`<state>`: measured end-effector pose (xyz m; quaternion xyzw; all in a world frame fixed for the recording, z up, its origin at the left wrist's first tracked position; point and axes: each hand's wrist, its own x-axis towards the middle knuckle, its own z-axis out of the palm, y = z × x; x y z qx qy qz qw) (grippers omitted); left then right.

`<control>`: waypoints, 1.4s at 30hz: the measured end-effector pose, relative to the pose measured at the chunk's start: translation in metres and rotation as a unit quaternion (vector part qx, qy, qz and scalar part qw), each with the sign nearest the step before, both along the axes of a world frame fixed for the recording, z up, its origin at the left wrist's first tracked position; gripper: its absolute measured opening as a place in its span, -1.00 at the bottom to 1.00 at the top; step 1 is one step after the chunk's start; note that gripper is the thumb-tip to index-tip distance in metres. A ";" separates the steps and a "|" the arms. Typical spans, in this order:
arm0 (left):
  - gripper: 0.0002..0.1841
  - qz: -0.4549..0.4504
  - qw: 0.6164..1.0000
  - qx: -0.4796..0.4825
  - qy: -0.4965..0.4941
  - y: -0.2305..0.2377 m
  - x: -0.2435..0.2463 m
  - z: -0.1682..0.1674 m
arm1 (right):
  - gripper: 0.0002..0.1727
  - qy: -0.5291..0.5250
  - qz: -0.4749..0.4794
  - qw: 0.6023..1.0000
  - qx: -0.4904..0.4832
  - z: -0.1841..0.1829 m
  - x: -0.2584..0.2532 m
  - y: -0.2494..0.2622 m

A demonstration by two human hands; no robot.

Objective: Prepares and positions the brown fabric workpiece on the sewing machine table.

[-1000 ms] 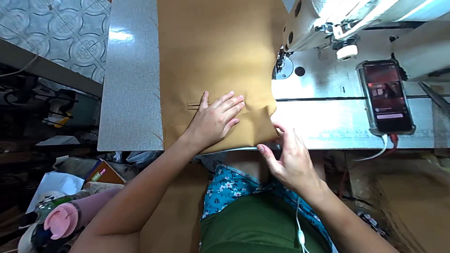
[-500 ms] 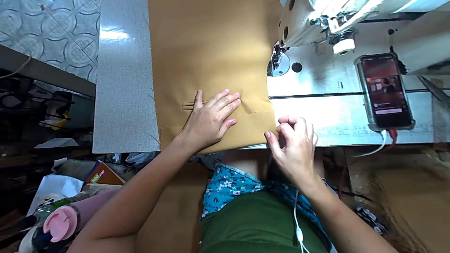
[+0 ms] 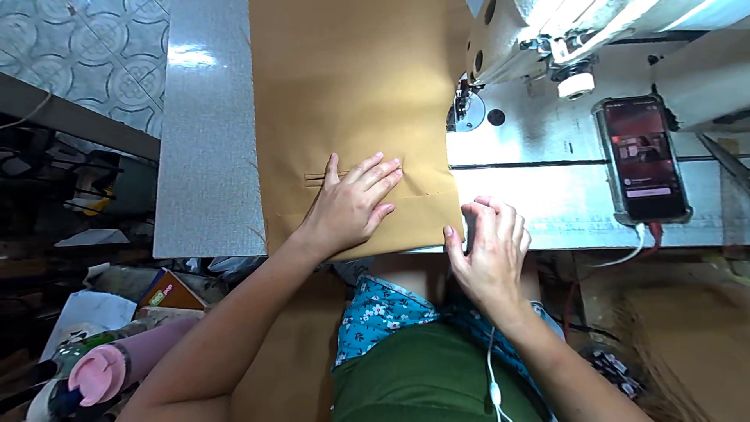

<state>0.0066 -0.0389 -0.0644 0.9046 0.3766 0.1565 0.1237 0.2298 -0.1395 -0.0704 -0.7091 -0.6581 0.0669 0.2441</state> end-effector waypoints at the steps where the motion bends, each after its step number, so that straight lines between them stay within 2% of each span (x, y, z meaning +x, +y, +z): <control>1: -0.48 -0.001 1.000 -0.001 0.003 0.000 0.000 0.000 | -0.50 0.001 0.003 1.000 0.005 -0.001 0.001 0.000; 17: -0.47 0.011 1.000 -0.009 0.027 -0.006 0.001 0.002 | -0.45 0.011 0.011 1.000 0.023 -0.003 0.005 -0.001; 22: -0.47 0.013 0.999 -0.011 0.031 -0.005 0.002 0.002 | -0.49 0.031 0.028 0.999 0.031 0.015 0.005 0.025; 24: -0.47 0.013 0.999 -0.009 0.033 -0.004 0.002 0.001 | -0.51 0.026 0.021 0.999 0.005 0.022 0.002 0.041; 26: -0.47 0.012 0.999 -0.004 0.034 -0.003 0.002 0.000 | -0.49 0.000 0.008 0.998 -0.067 0.029 -0.002 0.053; 27: -0.47 0.012 0.999 -0.002 0.032 -0.004 0.002 0.000 | -0.54 -0.003 0.013 0.996 -0.087 0.032 -0.004 0.057; 30: -0.46 0.013 0.999 0.002 0.030 -0.004 0.001 0.000 | -0.76 0.045 0.074 0.996 -0.035 0.035 -0.018 0.060; 35: -0.48 0.013 0.999 0.017 0.029 -0.005 0.000 -0.001 | -0.75 0.116 0.190 0.975 0.005 0.034 -0.038 0.046; 42: -0.46 0.027 0.999 0.002 0.037 -0.006 0.003 -0.001 | -0.68 0.084 0.160 0.983 0.043 0.016 -0.036 0.024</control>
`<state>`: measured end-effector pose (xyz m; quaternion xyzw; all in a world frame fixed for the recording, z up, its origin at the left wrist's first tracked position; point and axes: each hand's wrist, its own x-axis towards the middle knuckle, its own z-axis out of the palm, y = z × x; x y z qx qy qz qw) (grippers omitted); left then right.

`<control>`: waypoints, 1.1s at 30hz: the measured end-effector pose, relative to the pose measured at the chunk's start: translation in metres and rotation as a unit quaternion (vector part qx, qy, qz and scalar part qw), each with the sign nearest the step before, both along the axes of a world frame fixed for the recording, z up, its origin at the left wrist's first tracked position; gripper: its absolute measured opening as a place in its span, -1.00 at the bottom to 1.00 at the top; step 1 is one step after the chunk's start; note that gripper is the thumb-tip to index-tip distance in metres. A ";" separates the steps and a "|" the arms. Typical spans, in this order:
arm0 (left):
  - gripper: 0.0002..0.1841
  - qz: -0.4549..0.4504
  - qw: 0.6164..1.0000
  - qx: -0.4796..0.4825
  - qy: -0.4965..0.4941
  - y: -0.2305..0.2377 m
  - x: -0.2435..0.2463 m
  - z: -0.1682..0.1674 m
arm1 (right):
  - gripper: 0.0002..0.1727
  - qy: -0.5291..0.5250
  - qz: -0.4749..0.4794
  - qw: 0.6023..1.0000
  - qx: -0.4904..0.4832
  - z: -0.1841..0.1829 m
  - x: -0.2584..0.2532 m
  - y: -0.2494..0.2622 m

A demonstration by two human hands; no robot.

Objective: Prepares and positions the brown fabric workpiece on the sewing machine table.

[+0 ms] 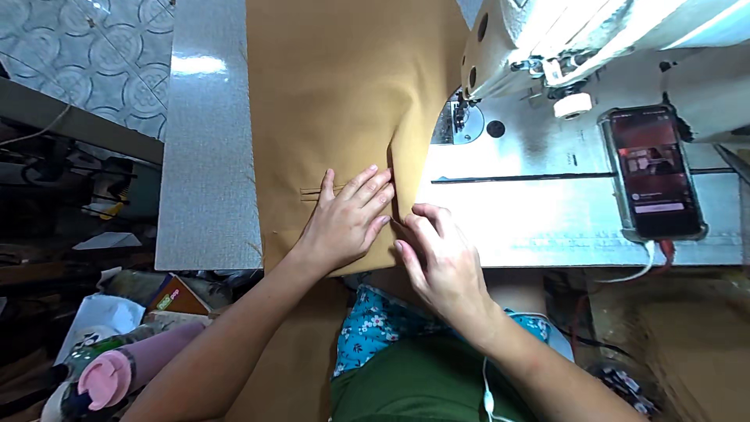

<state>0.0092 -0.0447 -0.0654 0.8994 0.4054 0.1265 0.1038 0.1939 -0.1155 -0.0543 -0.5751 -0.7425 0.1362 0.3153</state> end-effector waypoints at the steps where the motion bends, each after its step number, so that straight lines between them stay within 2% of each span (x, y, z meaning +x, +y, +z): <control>1: -0.46 0.002 1.000 0.000 -0.001 0.000 0.000 0.000 | -0.69 0.000 -0.006 1.000 0.002 -0.001 0.001 -0.001; 5: -0.44 0.001 1.000 -0.007 0.010 0.001 0.000 0.001 | -0.66 -0.013 -0.043 0.999 -0.006 0.003 0.007 -0.002; 7: -0.44 -0.001 1.000 -0.009 0.012 0.001 0.000 0.001 | -0.54 -0.026 -0.086 0.996 -0.021 0.008 0.013 0.000; 9: -0.43 -0.001 1.000 -0.008 0.014 0.001 0.000 0.001 | -0.43 -0.052 -0.123 0.991 0.011 0.012 0.017 0.006; 12: -0.41 0.002 1.000 -0.005 0.016 0.001 -0.001 0.000 | -0.47 -0.069 -0.033 0.995 0.057 0.006 0.017 0.023; 15: -0.40 0.009 1.000 -0.004 0.022 0.008 -0.001 -0.001 | -0.49 -0.132 0.036 0.991 -0.001 -0.011 0.020 0.043; 20: -0.42 -0.010 1.000 -0.018 0.014 0.042 0.018 0.001 | -0.45 -0.169 0.009 0.983 -0.064 -0.006 0.046 0.064; 26: -0.44 -0.067 0.996 -0.051 0.022 0.087 0.062 0.007 | -0.39 -0.160 -0.066 0.981 -0.082 -0.008 0.082 0.085; 33: -0.49 -0.076 0.996 -0.054 -0.006 0.088 0.080 0.008 | -0.34 -0.176 -0.094 0.974 -0.112 -0.002 0.099 0.082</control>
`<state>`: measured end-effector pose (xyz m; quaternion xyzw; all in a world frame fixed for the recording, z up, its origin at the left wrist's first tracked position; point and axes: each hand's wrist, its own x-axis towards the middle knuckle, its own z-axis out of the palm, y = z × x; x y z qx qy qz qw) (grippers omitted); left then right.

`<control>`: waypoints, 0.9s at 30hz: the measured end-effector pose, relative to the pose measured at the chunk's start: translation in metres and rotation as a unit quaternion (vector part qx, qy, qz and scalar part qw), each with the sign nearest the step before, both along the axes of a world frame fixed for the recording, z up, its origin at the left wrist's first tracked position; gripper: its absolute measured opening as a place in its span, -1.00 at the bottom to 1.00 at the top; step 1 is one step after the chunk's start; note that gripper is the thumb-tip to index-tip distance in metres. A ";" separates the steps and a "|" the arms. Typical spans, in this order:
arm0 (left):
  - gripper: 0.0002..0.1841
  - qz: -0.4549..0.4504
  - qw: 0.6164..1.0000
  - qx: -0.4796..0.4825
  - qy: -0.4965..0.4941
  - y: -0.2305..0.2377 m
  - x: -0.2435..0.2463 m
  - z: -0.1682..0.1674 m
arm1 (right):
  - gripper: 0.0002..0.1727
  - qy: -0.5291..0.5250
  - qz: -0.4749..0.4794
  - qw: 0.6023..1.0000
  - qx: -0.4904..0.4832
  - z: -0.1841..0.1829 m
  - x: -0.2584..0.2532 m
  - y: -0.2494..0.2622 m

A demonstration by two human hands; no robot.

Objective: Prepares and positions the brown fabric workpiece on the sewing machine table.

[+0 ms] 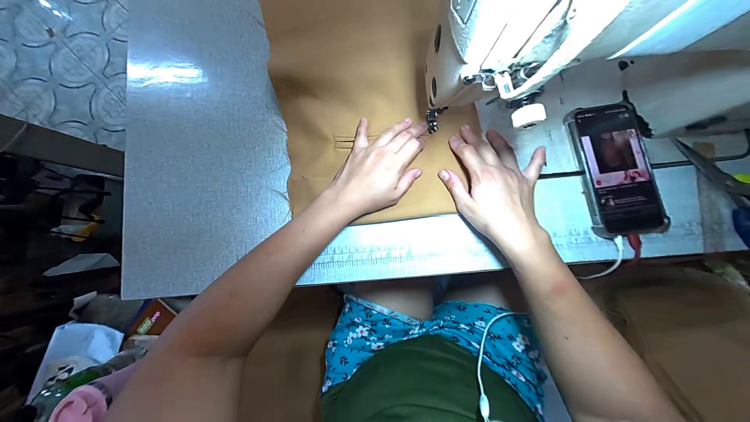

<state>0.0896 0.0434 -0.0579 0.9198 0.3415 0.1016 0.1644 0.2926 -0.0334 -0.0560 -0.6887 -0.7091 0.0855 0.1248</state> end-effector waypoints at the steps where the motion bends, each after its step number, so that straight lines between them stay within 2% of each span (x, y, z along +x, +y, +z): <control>1: -0.49 0.002 1.000 0.000 0.001 -0.001 0.000 0.000 | -0.35 0.005 -0.001 1.000 0.001 0.000 0.000 0.000; 7: -0.49 -0.005 1.000 0.003 -0.009 0.002 -0.003 0.000 | -0.39 0.015 -0.006 1.000 -0.010 0.006 -0.002 0.003; 11: -0.48 -0.010 1.000 0.012 -0.010 0.001 -0.004 -0.001 | -0.50 0.053 -0.039 0.994 0.085 0.008 -0.008 0.035; 13: -0.48 -0.010 1.000 0.015 -0.010 0.001 -0.004 -0.001 | -0.51 0.101 -0.012 0.994 0.040 0.008 -0.005 0.054; 14: -0.48 -0.010 1.000 0.015 -0.009 0.001 -0.004 -0.001 | -0.60 0.123 0.002 0.992 0.032 0.009 -0.003 0.058; 16: -0.48 -0.008 1.000 0.015 -0.009 0.001 -0.003 -0.001 | -0.76 0.092 0.045 0.989 0.104 0.006 0.000 0.053; 19: -0.48 -0.007 1.000 0.018 -0.010 0.001 -0.003 -0.002 | -0.81 -0.035 0.108 0.964 0.240 -0.002 0.000 0.040; 22: -0.48 -0.011 1.000 0.022 -0.011 0.000 -0.003 -0.003 | -0.78 -0.053 0.073 0.967 0.239 -0.009 -0.003 0.049; 25: -0.47 -0.008 1.000 0.018 -0.008 0.000 -0.004 -0.002 | -0.64 0.003 0.015 0.984 0.176 -0.020 0.004 0.079; 27: -0.47 -0.009 1.000 0.016 -0.005 0.000 -0.004 -0.002 | -0.63 0.011 0.005 0.981 0.191 -0.021 0.009 0.095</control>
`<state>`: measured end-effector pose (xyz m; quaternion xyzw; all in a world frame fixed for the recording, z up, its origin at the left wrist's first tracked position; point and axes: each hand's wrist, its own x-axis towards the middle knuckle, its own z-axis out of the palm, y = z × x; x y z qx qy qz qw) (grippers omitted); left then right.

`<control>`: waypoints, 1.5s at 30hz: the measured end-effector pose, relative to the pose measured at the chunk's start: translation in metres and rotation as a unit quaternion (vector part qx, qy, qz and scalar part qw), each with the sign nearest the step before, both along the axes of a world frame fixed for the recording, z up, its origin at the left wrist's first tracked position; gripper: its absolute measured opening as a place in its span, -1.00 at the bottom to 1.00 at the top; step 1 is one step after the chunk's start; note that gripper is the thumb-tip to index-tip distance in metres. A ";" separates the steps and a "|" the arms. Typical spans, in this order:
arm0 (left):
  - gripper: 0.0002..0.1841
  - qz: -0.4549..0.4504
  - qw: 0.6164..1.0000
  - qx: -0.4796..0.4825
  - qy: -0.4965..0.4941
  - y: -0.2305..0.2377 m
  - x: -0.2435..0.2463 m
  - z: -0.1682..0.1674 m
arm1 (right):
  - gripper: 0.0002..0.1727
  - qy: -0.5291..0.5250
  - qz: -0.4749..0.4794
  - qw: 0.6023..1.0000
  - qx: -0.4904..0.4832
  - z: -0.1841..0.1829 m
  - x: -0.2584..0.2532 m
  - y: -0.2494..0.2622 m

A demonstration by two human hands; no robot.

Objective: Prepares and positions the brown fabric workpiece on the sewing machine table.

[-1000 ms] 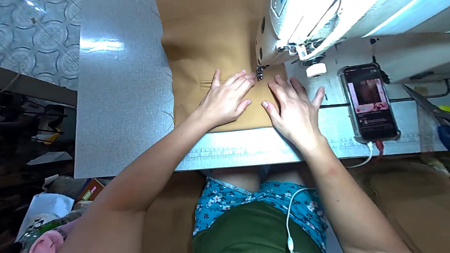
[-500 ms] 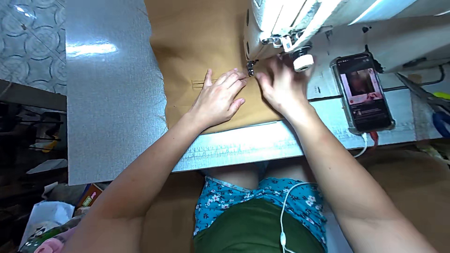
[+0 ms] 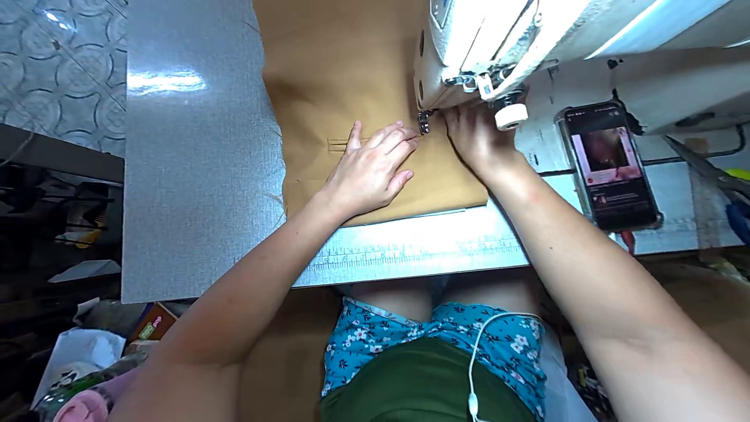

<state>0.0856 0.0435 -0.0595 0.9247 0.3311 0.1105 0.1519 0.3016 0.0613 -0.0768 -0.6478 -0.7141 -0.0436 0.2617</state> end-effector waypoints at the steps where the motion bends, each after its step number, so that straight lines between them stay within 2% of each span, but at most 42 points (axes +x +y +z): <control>1: -0.46 -0.001 1.000 0.000 0.000 0.000 0.000 0.000 | -0.64 0.003 -0.002 1.000 0.008 0.002 0.002 0.003; 5: -0.47 -0.001 1.000 0.000 -0.004 0.001 0.001 -0.001 | -0.66 0.053 0.020 0.998 -0.025 0.016 0.004 -0.025; 8: -0.48 0.000 1.000 0.002 -0.002 0.001 0.000 -0.002 | -0.72 0.038 0.073 0.992 -0.094 0.030 -0.003 -0.063; 11: -0.47 -0.002 1.000 0.003 0.002 0.002 0.001 -0.002 | -0.72 0.038 0.085 0.991 -0.095 0.025 -0.011 -0.078; 20: -0.48 -0.008 1.000 0.000 -0.005 0.005 -0.001 0.001 | -0.73 0.039 0.064 0.997 -0.037 0.011 -0.021 -0.082; 38: -0.47 -0.011 1.000 0.004 -0.003 0.006 -0.001 0.000 | -0.69 0.009 0.043 0.999 -0.020 0.004 -0.024 -0.083; 42: -0.47 -0.009 1.000 0.002 -0.004 0.005 -0.002 0.000 | -0.67 0.008 0.063 0.994 -0.093 0.021 -0.012 -0.092; 43: -0.47 -0.011 1.000 0.001 -0.005 0.006 -0.001 0.000 | -0.65 0.011 0.047 0.992 -0.114 0.031 -0.002 -0.099; 45: -0.47 -0.013 1.000 0.003 -0.006 0.006 -0.001 -0.001 | -0.59 0.011 -0.058 0.992 -0.107 0.055 0.035 -0.118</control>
